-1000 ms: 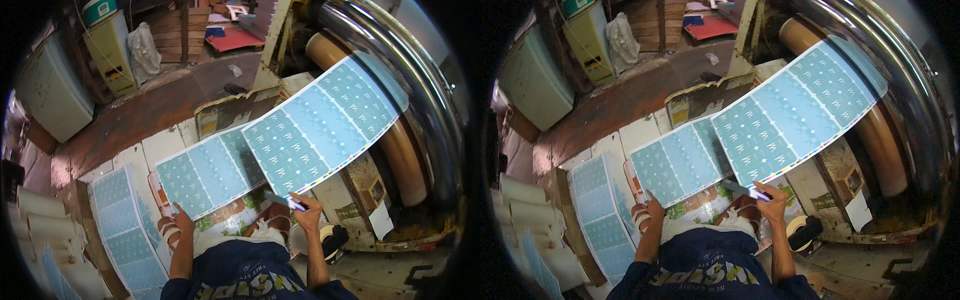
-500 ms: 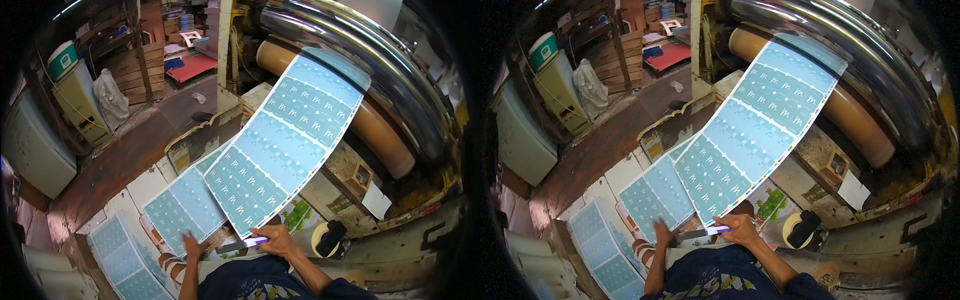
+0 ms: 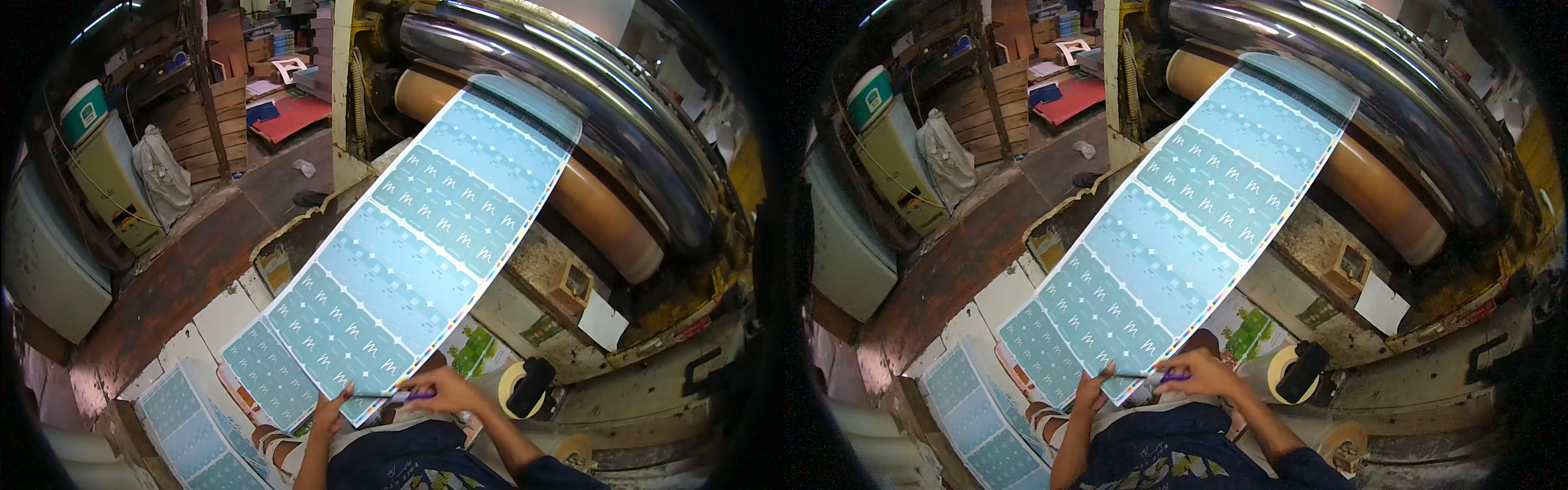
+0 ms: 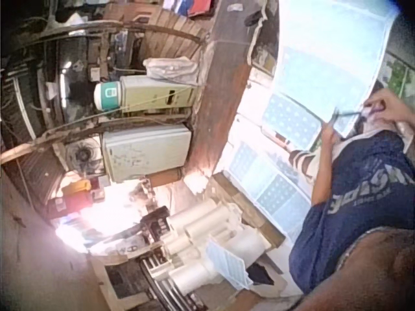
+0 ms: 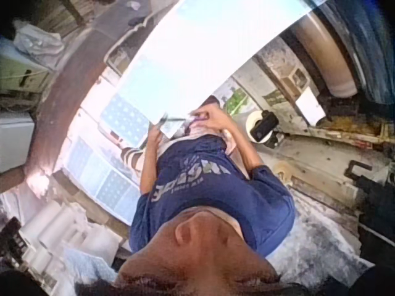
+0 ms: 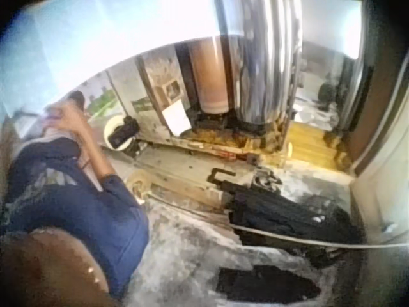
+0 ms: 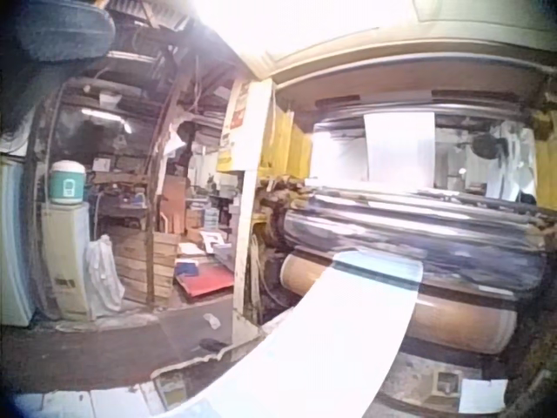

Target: The person uses a small cutting tool to manually separate sections of printed material as it comes off a large industrial roller, then places the cut sheets onto a stack on a nearby table.

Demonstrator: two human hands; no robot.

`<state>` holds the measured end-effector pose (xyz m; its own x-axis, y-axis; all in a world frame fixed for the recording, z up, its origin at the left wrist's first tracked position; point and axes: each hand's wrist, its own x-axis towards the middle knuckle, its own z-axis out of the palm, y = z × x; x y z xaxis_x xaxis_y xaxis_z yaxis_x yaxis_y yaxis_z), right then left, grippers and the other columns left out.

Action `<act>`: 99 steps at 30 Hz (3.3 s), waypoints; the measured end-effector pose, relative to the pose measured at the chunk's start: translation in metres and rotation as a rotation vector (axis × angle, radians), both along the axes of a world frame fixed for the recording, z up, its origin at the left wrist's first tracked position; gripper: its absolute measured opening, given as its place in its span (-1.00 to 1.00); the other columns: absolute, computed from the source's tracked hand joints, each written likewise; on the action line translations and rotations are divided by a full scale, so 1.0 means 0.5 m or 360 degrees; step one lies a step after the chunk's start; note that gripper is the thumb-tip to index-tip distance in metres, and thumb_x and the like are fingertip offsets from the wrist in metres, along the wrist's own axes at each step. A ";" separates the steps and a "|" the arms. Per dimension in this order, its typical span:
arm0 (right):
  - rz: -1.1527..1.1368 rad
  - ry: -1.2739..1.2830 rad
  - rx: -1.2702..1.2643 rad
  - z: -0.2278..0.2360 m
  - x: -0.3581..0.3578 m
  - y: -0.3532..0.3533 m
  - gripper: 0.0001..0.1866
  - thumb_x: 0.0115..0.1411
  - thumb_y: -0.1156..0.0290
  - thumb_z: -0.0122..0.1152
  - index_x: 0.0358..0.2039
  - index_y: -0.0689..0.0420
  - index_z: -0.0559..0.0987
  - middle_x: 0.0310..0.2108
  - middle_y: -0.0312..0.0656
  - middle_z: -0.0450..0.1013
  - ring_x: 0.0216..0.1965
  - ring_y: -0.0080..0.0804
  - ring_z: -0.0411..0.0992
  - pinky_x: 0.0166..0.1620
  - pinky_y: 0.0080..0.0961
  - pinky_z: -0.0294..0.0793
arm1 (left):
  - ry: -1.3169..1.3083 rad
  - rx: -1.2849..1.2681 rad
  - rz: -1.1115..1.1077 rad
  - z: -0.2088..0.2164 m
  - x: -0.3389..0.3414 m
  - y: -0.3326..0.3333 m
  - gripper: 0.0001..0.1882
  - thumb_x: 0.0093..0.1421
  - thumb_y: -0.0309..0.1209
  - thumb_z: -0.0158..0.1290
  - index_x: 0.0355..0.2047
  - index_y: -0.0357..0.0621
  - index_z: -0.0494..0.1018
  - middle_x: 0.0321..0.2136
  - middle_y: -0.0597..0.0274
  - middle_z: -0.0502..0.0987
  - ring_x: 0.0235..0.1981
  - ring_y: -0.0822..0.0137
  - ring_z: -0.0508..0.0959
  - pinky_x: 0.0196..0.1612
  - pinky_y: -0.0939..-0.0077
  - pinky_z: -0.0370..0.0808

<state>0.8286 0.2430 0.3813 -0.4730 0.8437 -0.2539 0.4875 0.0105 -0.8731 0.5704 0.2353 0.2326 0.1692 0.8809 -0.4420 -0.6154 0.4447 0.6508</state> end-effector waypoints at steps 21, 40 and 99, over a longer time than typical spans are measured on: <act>-0.1833 0.0479 0.1038 0.126 0.572 0.388 -0.62 0.26 0.22 0.16 -0.04 0.26 0.50 -0.38 -0.16 0.56 -0.58 -0.59 0.44 -0.57 -0.67 0.41 | 0.0412 -0.0057 0.0269 0.017 -0.181 -0.133 -0.44 0.02 -0.61 0.24 0.03 -0.35 0.28 -0.20 0.04 0.52 -0.26 0.23 0.57 -0.19 0.39 0.55; -0.1374 -0.0994 0.1943 0.186 0.461 0.365 -0.39 -0.07 0.69 0.28 0.04 0.05 0.40 -0.06 -0.08 0.34 -0.26 -0.10 0.48 -0.23 -0.29 0.49 | 0.0549 -0.0375 0.0319 -0.022 -0.328 -0.255 -0.45 0.02 -0.67 0.22 0.04 -0.24 0.30 -0.15 0.16 0.52 -0.17 0.28 0.55 -0.09 0.33 0.54; -0.0491 -0.0294 0.0849 0.045 0.259 0.143 -0.40 -0.16 0.62 -0.04 -0.03 0.01 0.59 -0.04 0.27 0.40 -0.23 -0.06 0.57 -0.26 -0.39 0.51 | 0.2548 -0.0908 -0.0053 -0.170 -0.147 -0.061 0.30 -0.05 0.05 0.23 0.31 -0.41 -0.44 0.14 -0.54 0.18 0.24 -0.29 0.15 0.30 -0.13 -0.11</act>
<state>0.9580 0.3144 0.4038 -0.1769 0.9668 0.1843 0.6793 0.2555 -0.6879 0.4971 0.2048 0.1476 -0.7135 0.5669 -0.4116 0.4634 0.8226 0.3296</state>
